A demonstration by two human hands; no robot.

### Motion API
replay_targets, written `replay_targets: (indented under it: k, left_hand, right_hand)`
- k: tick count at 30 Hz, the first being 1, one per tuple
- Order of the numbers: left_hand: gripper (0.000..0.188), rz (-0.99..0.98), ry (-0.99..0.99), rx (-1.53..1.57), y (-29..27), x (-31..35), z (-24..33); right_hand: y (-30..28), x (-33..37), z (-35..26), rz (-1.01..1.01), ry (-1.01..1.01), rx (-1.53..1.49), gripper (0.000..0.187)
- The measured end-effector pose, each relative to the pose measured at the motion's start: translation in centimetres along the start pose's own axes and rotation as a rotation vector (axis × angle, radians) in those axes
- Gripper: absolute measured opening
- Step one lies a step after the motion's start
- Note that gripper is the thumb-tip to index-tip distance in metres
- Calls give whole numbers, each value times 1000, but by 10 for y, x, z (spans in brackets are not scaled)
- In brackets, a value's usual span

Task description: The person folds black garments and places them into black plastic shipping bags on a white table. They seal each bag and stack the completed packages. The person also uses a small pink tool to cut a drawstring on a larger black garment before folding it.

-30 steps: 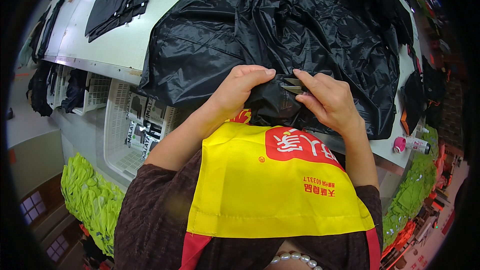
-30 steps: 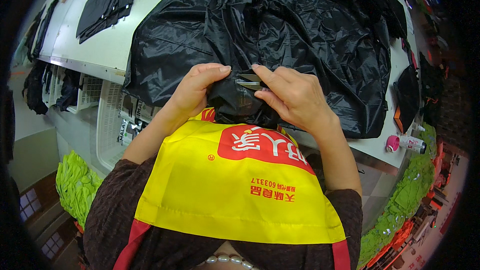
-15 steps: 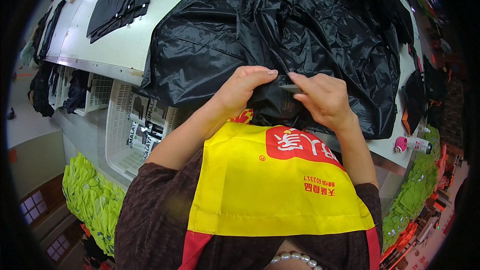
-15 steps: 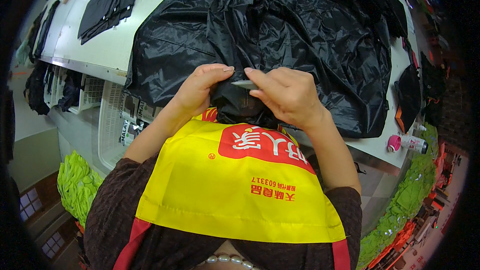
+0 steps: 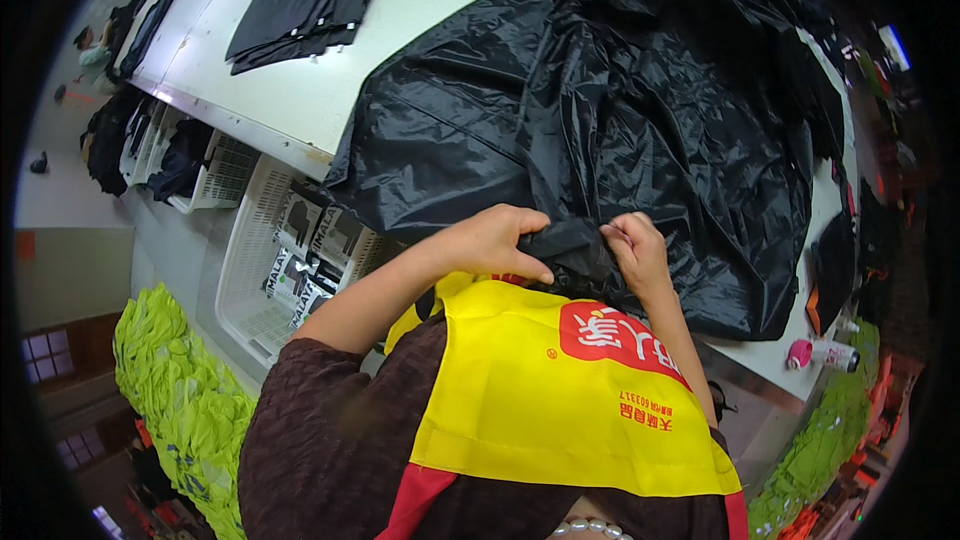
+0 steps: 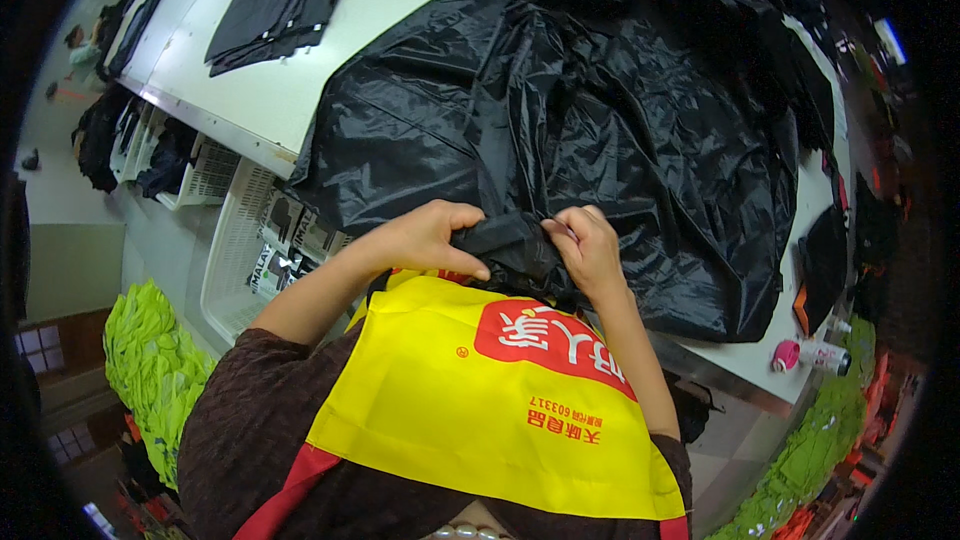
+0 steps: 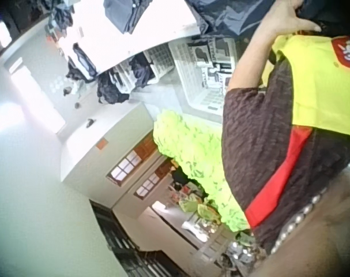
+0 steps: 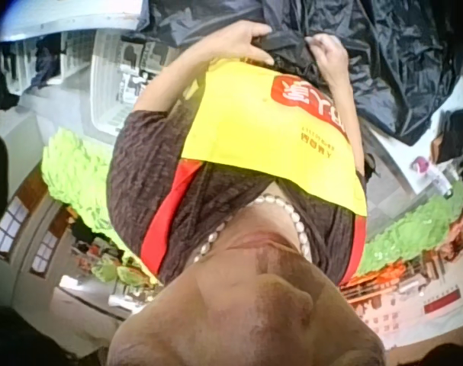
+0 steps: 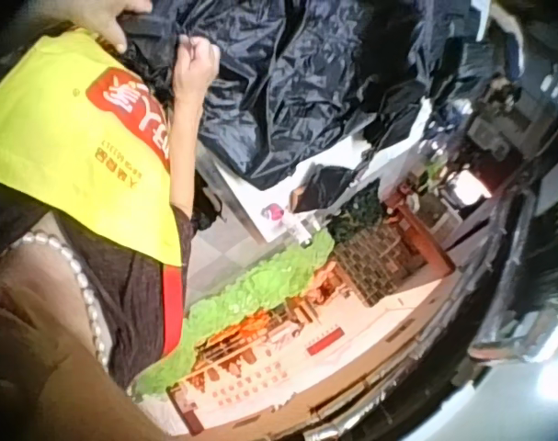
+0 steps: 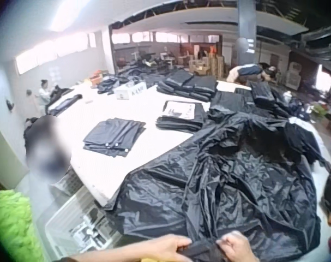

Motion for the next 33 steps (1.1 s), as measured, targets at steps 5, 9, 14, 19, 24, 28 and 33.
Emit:
replay_targets:
  k: [5, 9, 14, 19, 24, 28, 33]
  left_hand:
    - [14, 720, 405, -231, -16, -2, -23]
    - [9, 1088, 319, 315, -7, -46, -44]
    - [12, 568, 382, 657, 58, -68, 14]
    - [11, 962, 531, 12, -8, -46, -1]
    - [9, 1336, 305, 67, -37, -57, -96]
    - [22, 739, -8, 125, -17, -37, -54]
    - [26, 389, 352, 61, 17, -18, -6]
  right_hand:
    - [6, 10, -24, -189, 149, -405, 26]
    - [16, -17, -58, -44, 90, -286, 32]
    - [-13, -90, 23, 420, 14, 145, 8]
    - [11, -48, -28, 332, 95, -397, 15]
    - [50, -30, -53, -157, -144, -60, 15]
    - [-22, -61, -7, 284, -31, 148, 17]
    - [-39, -47, -24, 358, 51, -380, 17]
Point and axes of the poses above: each hand's wrist, its own x-axis away from the middle knuckle, its own y-axis out of the palm, z = x × y, the point moved 4 cm from there along -x, towards the middle knuckle, and after that the axes turned 10 degrees about y, right-handed, at the moved point
